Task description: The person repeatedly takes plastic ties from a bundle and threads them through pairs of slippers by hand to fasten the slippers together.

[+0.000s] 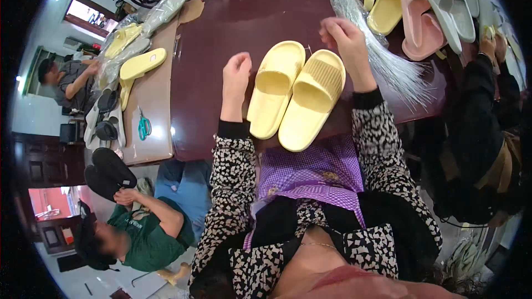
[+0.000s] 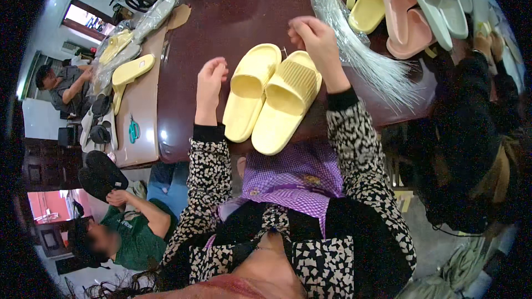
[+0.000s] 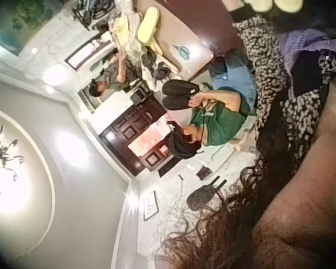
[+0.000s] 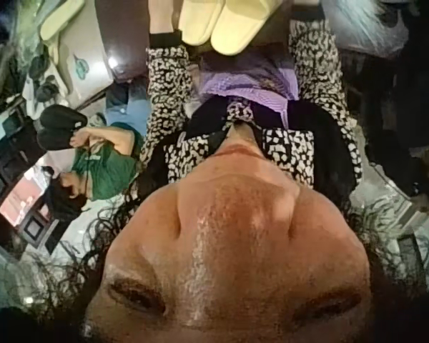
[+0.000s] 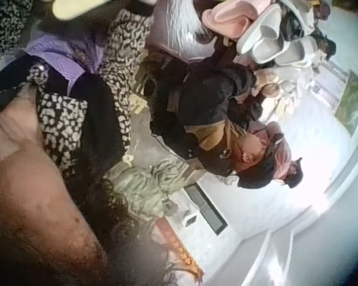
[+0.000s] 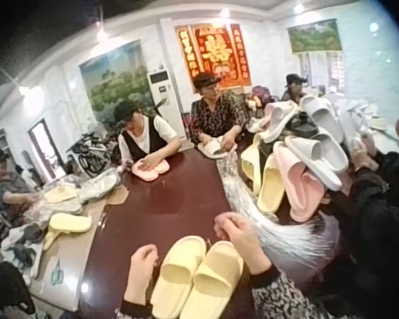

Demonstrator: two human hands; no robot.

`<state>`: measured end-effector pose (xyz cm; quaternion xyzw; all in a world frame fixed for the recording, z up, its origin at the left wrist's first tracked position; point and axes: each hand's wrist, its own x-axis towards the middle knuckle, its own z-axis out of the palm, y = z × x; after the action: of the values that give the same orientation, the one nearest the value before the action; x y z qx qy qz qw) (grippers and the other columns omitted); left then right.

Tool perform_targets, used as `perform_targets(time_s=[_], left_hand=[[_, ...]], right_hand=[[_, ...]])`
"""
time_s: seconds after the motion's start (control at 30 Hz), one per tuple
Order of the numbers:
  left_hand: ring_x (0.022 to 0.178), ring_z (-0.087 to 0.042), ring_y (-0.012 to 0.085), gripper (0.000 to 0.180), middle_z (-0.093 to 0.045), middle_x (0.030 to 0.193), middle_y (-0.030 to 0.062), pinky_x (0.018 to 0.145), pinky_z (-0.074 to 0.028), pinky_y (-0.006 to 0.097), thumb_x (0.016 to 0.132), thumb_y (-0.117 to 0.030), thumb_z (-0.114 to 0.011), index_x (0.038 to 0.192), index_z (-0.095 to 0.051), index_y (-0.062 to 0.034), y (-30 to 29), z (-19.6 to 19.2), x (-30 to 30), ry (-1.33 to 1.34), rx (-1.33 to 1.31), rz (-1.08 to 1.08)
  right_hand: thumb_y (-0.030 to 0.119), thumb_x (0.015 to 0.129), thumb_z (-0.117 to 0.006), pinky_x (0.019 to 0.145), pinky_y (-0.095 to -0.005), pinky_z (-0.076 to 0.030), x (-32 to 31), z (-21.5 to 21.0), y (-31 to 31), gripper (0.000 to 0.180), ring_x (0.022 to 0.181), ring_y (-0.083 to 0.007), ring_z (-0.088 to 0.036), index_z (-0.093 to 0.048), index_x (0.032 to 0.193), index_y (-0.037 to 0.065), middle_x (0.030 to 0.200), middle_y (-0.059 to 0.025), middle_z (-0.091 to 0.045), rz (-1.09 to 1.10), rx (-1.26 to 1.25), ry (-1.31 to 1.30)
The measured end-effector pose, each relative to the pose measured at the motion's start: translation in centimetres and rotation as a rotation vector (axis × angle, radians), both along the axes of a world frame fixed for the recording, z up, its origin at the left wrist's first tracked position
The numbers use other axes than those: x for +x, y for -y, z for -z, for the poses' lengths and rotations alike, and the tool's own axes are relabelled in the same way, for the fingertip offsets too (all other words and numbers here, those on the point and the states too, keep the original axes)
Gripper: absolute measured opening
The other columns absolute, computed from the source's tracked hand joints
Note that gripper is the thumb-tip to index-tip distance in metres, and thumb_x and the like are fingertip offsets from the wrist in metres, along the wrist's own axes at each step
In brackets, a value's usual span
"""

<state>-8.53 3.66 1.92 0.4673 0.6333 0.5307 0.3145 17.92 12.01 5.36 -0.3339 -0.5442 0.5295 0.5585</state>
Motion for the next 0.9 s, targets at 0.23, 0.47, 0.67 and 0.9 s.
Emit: perform_targets(time_s=[0.23,0.47,0.67,0.9], left_hand=[[0.071,-0.056,0.0087,0.024,-0.063,0.088,0.0032,0.063,-0.045,0.021,0.093,-0.016,-0.053,0.107,-0.061,0.0012,0.4,1.0,-1.6,0.154,-0.093,0.054],[0.069,-0.053,0.0065,0.024,-0.062,0.082,0.0012,0.062,-0.044,0.021,0.094,-0.017,-0.052,0.103,-0.062,0.0025,0.4,2.4,-1.4,0.036,0.031,0.153],[0.067,-0.052,0.0062,0.021,-0.061,0.081,0.0014,0.061,-0.044,0.021,0.094,-0.015,-0.051,0.1,-0.062,0.0025,0.4,4.1,-1.0,-0.011,0.045,0.142],[0.063,-0.053,0.0066,0.018,-0.059,0.076,0.0004,0.056,-0.044,0.02,0.094,-0.015,-0.052,0.099,-0.061,0.0004,0.2,2.2,0.2,0.169,0.036,0.15]], right_hand=[[0.011,0.09,-0.053,0.061,-0.0281,-0.048,1.2,0.3,10.7,0.018,0.068,-0.0152,-0.059,-0.064,0.091,-0.004,0.077,-0.0088,-0.064,-0.411,0.137,0.328],[0.02,0.082,-0.063,0.076,-0.0393,-0.047,-1.6,1.9,7.6,0.022,0.086,-0.0315,-0.058,-0.061,0.087,-0.002,0.088,-0.0161,-0.061,-0.092,0.525,1.027],[0.027,0.077,-0.068,0.076,-0.0438,-0.045,-4.9,2.4,5.5,0.032,0.086,-0.0362,-0.057,-0.057,0.085,-0.001,0.089,-0.02,-0.06,-0.003,0.298,1.108],[0.02,0.08,-0.062,0.074,-0.0449,-0.044,-4.7,3.4,2.7,0.024,0.085,-0.0371,-0.057,-0.055,0.084,-0.003,0.089,-0.0213,-0.059,0.108,0.257,0.998]])
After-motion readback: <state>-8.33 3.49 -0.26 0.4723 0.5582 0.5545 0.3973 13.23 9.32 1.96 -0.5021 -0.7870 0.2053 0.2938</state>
